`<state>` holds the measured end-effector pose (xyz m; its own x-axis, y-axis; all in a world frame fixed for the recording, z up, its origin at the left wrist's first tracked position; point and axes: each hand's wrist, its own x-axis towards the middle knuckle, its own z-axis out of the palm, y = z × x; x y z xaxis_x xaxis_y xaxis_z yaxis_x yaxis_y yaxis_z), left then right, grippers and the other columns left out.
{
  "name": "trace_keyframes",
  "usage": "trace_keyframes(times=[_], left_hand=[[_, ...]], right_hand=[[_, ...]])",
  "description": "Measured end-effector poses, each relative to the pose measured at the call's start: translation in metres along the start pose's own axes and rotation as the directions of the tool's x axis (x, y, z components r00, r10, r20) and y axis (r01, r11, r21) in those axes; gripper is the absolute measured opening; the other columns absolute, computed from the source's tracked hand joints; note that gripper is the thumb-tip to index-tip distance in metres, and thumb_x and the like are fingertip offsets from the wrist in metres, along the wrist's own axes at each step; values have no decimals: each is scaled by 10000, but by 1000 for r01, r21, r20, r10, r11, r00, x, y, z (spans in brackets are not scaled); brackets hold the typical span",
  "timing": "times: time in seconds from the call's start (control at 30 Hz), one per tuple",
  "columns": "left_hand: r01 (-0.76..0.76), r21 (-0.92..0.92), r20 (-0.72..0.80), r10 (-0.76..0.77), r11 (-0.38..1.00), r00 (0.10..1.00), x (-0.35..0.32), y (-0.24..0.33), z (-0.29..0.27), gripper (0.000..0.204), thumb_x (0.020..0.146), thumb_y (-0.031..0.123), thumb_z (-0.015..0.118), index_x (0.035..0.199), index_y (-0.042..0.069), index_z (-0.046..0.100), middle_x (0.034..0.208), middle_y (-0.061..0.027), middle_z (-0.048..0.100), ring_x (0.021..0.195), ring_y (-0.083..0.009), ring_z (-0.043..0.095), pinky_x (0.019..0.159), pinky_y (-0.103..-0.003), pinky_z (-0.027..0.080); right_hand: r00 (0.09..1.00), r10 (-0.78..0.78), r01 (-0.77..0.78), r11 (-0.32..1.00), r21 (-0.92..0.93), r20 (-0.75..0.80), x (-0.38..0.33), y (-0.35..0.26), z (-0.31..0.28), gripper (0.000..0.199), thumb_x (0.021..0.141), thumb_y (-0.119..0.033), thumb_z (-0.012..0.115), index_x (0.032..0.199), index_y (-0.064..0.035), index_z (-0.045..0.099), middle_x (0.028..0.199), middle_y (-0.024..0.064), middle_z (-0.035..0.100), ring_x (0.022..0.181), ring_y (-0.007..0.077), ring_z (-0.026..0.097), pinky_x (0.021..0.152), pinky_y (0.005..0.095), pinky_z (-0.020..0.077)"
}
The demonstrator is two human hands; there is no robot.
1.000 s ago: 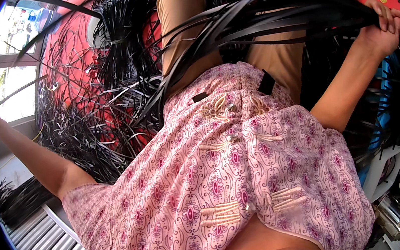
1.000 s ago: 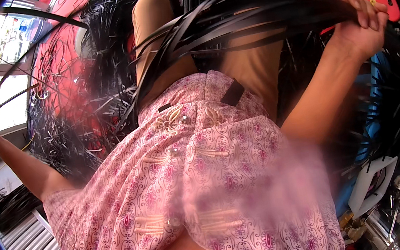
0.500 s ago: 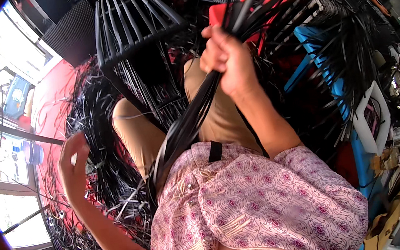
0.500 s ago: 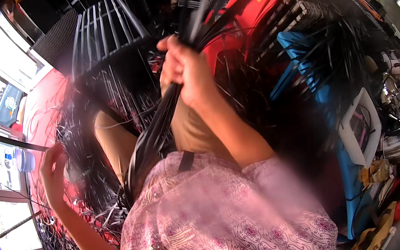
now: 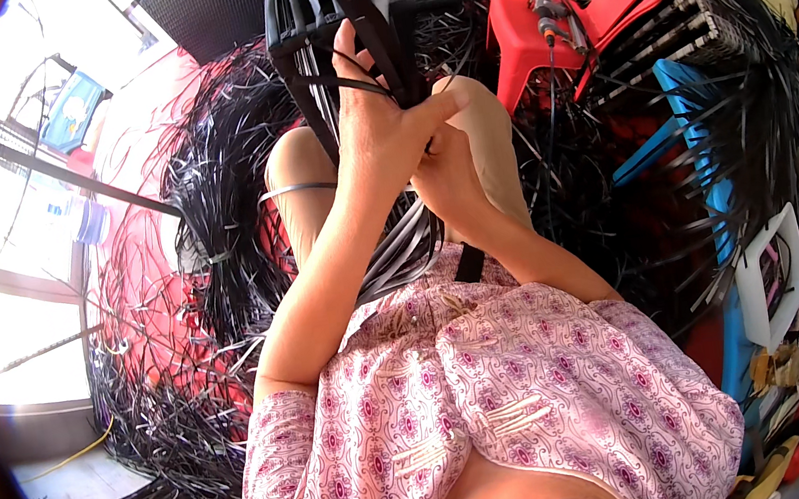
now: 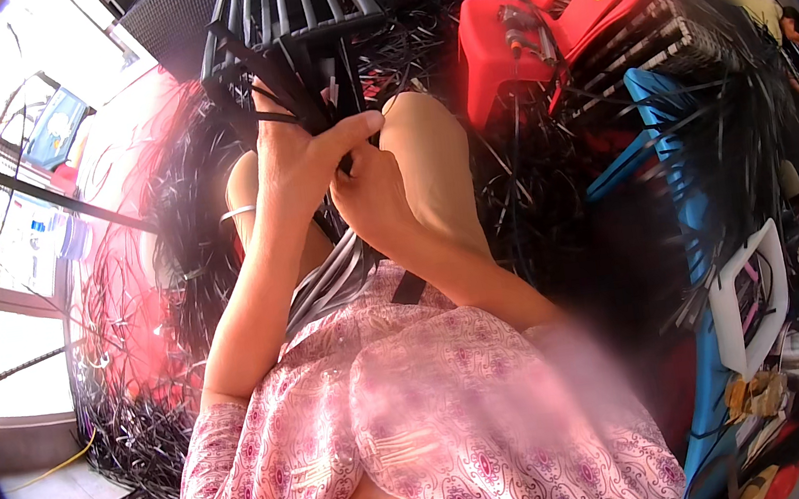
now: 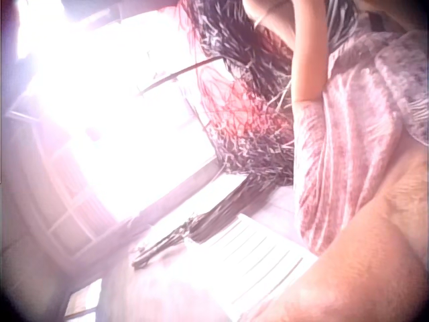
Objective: The person sits on the floor and repeatedly picks up bundles of black cables, separates them by hand, and aligns them. The person continues to handle the cables one at a time, organizing them into neat stacks on the floor.
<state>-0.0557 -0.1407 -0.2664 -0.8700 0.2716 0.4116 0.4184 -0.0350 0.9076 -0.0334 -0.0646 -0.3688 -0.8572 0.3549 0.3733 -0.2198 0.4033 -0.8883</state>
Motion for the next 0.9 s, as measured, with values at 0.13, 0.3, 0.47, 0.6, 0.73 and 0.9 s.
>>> trace_keyframes(times=[0.13, 0.3, 0.47, 0.6, 0.73, 0.9], left_hand=[[110, -318, -65, -137, 942, 988, -6, 5, 2, 728, 737, 7, 747, 1329, -28, 325, 872, -22, 541, 768, -78, 561, 665, -220, 487], [258, -572, -42, -342, 779, 939, -9, 12, -3, 311, 864, 162, 683, 1069, -29, 547, 643, 53, 456, 578, -41, 452, 524, -197, 371], [397, -752, 240, -343, 526, 908, -1, -8, -21, 243, 980, 228, 543, 874, 9, 557, 564, 61, 328, 480, -44, 290, 479, -207, 268], [505, -639, 498, -188, 580, 847, 0, 0, -20, 287, 1006, 270, 481, 858, 29, 529, 547, 77, 289, 454, -24, 247, 447, -194, 235], [573, -409, 640, -224, 711, 735, 6, 18, -14, 280, 989, 267, 509, 834, 34, 510, 544, 76, 291, 449, -18, 265, 438, -186, 246], [625, -268, 826, -159, 733, 541, 16, 16, -19, 296, 937, 305, 592, 890, 16, 552, 571, 41, 389, 498, -60, 396, 471, -206, 340]], right_hand=[[1000, 11, -11, 999, -49, -1, -6, -31, -8, 118, 837, -118, 601, 887, -11, 592, 663, 237, 606, 630, 422, 606, 565, 481, 459], [998, -54, 55, 998, -27, 29, -14, -17, -3, 125, 791, -94, 649, 838, -5, 574, 664, 184, 621, 581, 357, 618, 530, 421, 457], [658, 171, -570, 750, 336, 734, 0, -37, -39, 180, 695, -107, 740, 791, -3, 629, 666, 21, 597, 603, 129, 593, 565, 266, 453], [498, -132, -662, 581, 474, 857, 3, -25, -43, 192, 686, -135, 746, 763, -6, 625, 709, 84, 634, 622, 176, 626, 603, 273, 493], [449, -418, -697, 389, 603, 789, -1, -11, -32, 554, 709, -494, 773, 786, 29, 608, 691, 113, 633, 614, 236, 637, 617, 310, 512], [424, -449, -729, 346, 591, 786, -7, -31, -26, 497, 885, -476, 606, 694, -22, 542, 541, 20, 480, 452, 134, 456, 497, 267, 372]])
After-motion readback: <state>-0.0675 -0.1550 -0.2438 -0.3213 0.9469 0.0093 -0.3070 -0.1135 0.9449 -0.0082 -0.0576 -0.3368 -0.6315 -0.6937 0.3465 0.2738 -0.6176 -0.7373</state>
